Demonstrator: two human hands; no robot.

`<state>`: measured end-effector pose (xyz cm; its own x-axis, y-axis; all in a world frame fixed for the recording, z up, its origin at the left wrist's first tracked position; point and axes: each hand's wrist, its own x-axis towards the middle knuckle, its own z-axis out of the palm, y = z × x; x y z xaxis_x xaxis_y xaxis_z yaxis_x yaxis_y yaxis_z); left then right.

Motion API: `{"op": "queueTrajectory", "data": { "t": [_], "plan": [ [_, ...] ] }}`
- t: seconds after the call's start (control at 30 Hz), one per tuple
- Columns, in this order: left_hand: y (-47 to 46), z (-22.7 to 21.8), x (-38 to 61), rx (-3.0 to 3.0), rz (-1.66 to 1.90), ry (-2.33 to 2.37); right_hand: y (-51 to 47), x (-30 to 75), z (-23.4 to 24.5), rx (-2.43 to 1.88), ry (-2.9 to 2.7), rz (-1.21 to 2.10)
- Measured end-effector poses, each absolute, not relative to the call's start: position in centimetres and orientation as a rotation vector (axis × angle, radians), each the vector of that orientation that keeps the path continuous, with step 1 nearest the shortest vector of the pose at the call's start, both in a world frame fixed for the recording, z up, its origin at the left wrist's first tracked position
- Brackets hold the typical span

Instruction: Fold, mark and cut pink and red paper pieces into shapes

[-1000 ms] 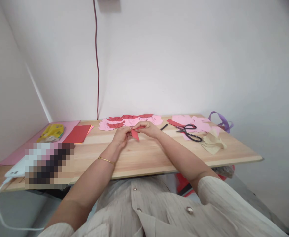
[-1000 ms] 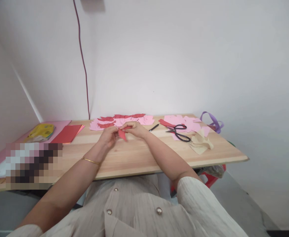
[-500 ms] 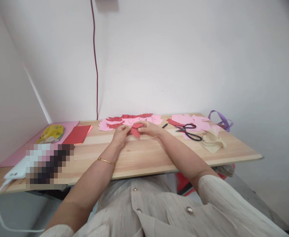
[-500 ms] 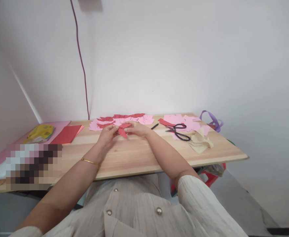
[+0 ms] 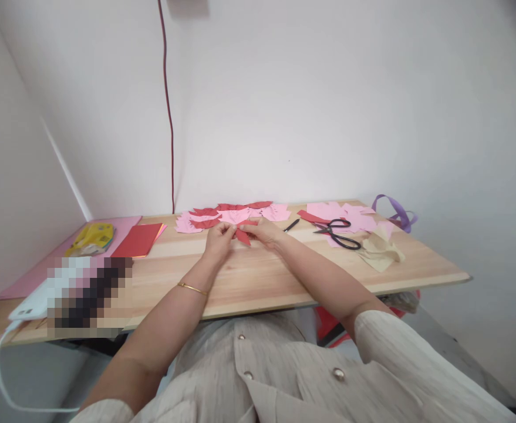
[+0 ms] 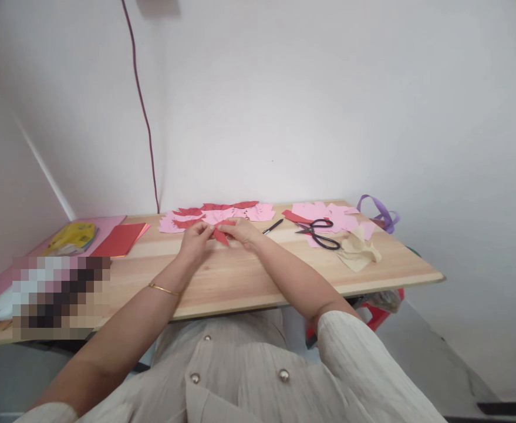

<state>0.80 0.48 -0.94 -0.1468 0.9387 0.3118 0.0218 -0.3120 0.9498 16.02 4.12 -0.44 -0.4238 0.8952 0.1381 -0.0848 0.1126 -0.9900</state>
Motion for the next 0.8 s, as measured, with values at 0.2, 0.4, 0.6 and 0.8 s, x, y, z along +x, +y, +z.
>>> {"op": "queueTrajectory", "data": {
  "t": [0.2,0.4,0.6,0.8],
  "plan": [
    [0.2,-0.7,1.2,1.382,1.572,1.256,4.2,16.1,-0.6,-0.906,-1.599,1.292],
    [0.1,-0.7,0.9,1.283,1.385,1.082,4.6,17.6,0.3,-0.952,-1.888,1.036],
    [0.5,-1.1,0.5,1.368,1.335,1.137,4.5,17.8,0.3,-0.904,-1.956,1.030],
    [1.0,-1.5,0.3,1.479,1.321,1.205,5.0,17.8,-0.2,-0.887,-1.969,1.019]
  ]
}}
